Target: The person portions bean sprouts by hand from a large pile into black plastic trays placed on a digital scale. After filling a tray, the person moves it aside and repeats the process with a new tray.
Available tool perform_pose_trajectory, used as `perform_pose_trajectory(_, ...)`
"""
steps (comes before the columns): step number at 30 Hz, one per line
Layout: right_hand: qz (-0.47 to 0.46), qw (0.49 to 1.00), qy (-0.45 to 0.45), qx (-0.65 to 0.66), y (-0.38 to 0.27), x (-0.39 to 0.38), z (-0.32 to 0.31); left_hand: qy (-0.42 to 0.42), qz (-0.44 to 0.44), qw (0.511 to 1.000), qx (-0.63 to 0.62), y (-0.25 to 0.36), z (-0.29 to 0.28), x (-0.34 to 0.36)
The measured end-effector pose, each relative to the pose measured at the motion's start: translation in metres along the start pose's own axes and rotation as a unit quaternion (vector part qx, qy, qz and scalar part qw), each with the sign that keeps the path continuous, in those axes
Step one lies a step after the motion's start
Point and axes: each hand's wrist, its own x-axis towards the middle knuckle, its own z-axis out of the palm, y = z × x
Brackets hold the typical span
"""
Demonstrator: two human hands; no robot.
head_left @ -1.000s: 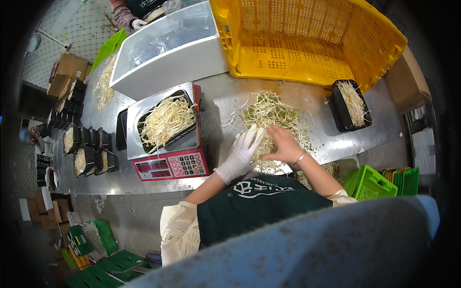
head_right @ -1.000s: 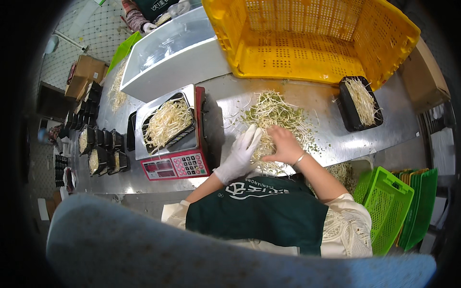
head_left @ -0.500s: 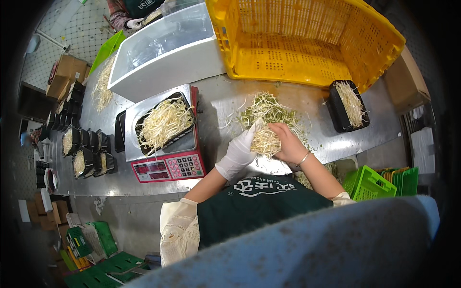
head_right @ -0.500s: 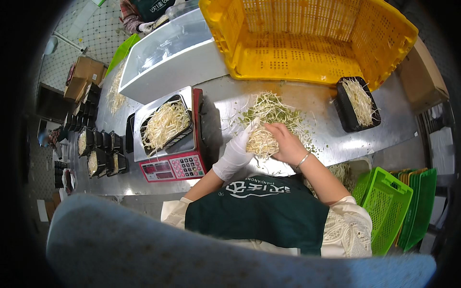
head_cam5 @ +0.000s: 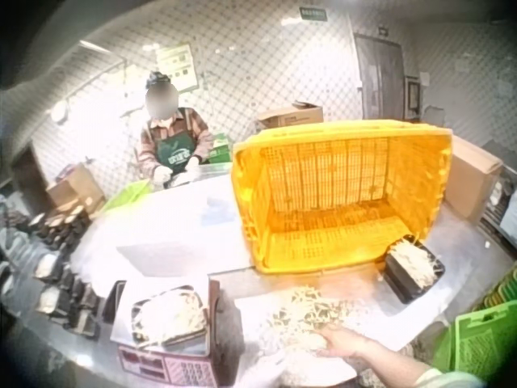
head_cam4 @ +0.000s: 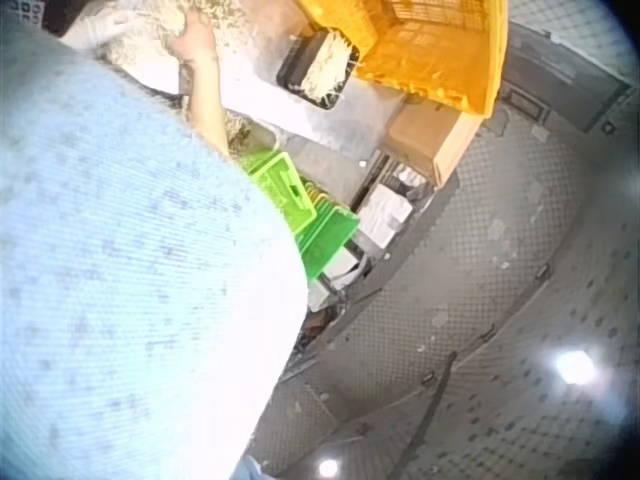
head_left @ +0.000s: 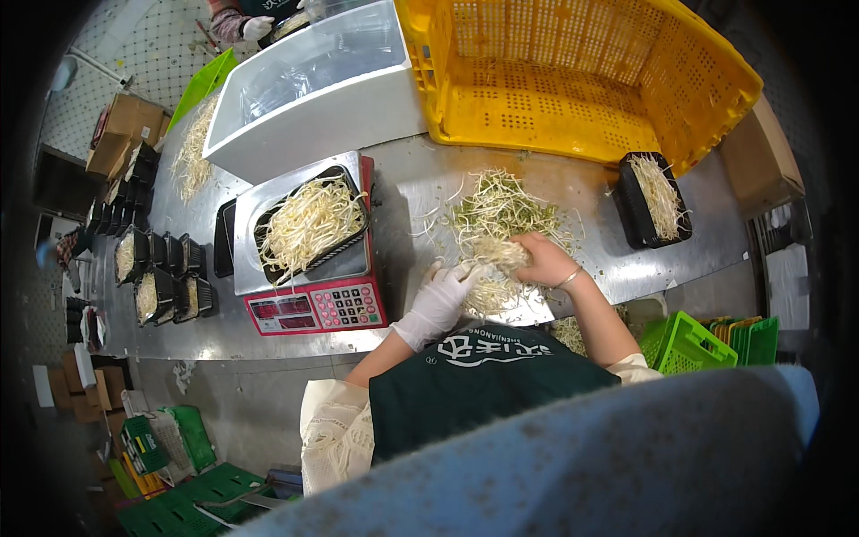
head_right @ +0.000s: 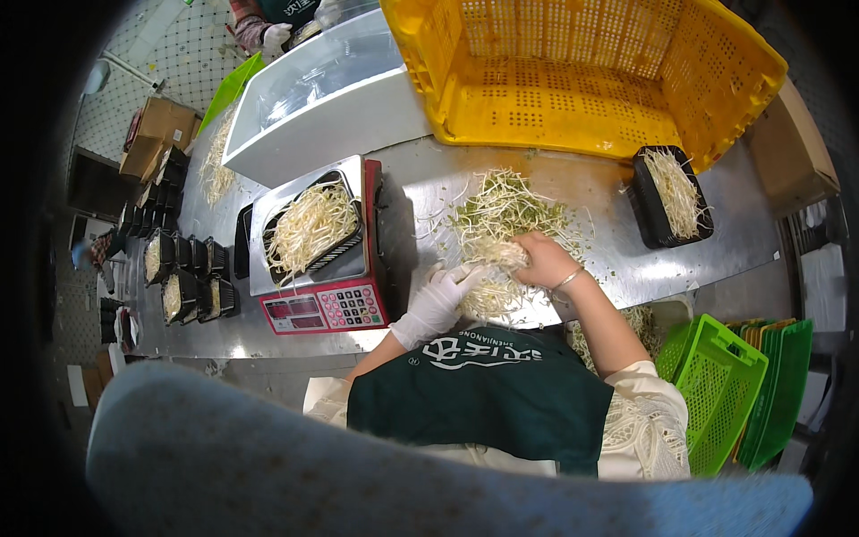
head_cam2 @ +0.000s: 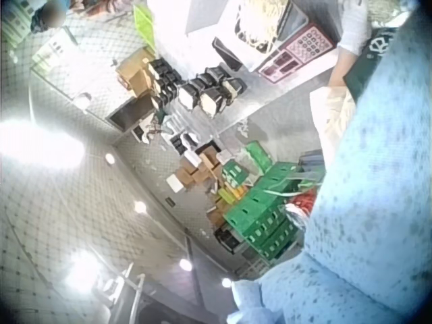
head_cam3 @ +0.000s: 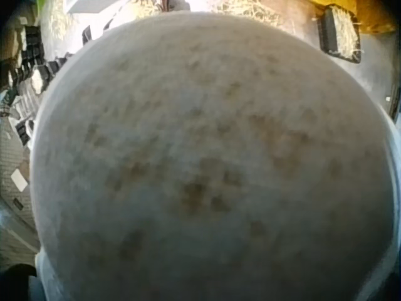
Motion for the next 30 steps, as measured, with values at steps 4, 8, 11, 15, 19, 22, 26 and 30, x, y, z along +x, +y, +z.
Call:
perform_pose_trajectory(4,0.029,0.998,0.033,-0.039,-0.007,-0.012,-0.015,-0.002,-0.084,0.996,-0.037,-0.012,-0.010,-0.026)
perform_pose_trajectory(8,-0.020,0.997,0.042,-0.066,-0.024,-0.003,0.031,0.030,-0.001,0.998,-0.051,-0.009,0.001,0.016)
perform_pose_trajectory(11,-0.086,0.974,0.048,-0.206,-0.033,-0.017,0.067,0.028,0.018,0.999,-0.001,-0.018,0.024,0.037)
perform_pose_trajectory(15,-0.055,0.975,0.095,-0.191,-0.008,-0.027,0.045,-0.046,-0.008,0.997,0.059,-0.013,0.019,0.037)
perform_pose_trajectory(19,-0.061,0.987,0.088,-0.117,-0.002,-0.008,0.034,0.043,-0.062,0.997,0.008,-0.007,0.024,0.053)
perform_pose_trajectory(22,-0.078,0.988,0.131,-0.032,-0.025,-0.018,0.019,0.104,-0.067,0.986,-0.113,0.007,0.003,0.043)
perform_pose_trajectory(26,-0.028,0.995,0.019,-0.089,-0.035,-0.009,0.011,0.085,-0.116,0.987,-0.076,0.011,-0.002,0.041)
perform_pose_trajectory(30,-0.037,0.981,-0.009,-0.189,-0.026,-0.013,-0.006,0.062,-0.104,0.993,-0.002,-0.010,0.006,0.017)
